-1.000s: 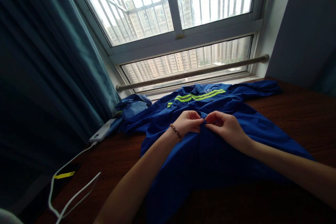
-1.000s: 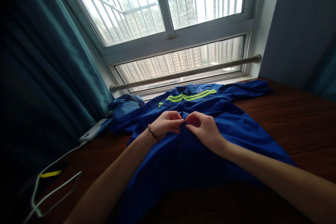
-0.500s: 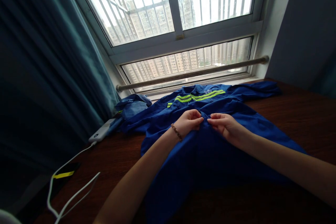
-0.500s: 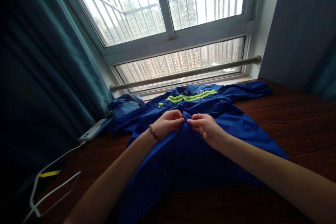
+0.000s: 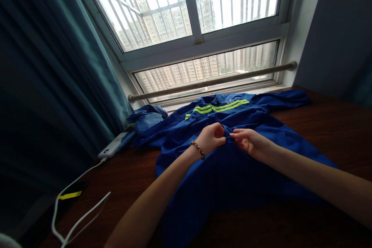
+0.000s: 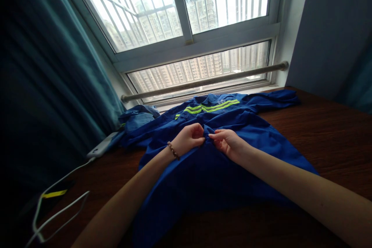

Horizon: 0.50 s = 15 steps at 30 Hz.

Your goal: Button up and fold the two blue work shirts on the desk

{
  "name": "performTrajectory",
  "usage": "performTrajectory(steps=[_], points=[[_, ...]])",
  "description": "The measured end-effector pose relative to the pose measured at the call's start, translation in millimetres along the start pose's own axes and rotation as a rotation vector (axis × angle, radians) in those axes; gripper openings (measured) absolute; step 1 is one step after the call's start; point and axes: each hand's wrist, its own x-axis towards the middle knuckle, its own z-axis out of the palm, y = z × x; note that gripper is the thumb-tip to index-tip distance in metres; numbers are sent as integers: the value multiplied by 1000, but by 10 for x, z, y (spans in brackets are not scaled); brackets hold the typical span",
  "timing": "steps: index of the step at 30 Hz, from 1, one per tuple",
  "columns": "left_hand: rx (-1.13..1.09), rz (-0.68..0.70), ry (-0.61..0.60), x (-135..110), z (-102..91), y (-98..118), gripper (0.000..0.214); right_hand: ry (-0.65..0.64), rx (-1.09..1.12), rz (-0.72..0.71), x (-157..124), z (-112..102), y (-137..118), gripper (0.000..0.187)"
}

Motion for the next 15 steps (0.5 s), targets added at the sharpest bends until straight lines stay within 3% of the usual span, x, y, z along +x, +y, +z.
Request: performTrajectory(steps=[3, 6, 12, 15], points=[[263, 107, 59, -10, 48, -2, 12, -9, -12, 15, 14, -7, 27, 28], [378, 164, 60, -16, 73, -7, 11, -18, 5, 30, 28, -16, 44, 27], [163, 112, 2, -1, -10, -43, 46, -29, -85, -19, 63, -51, 51, 28], [-26, 67, -52, 21, -57, -88, 38, -22, -197, -88, 56, -57, 28, 26]])
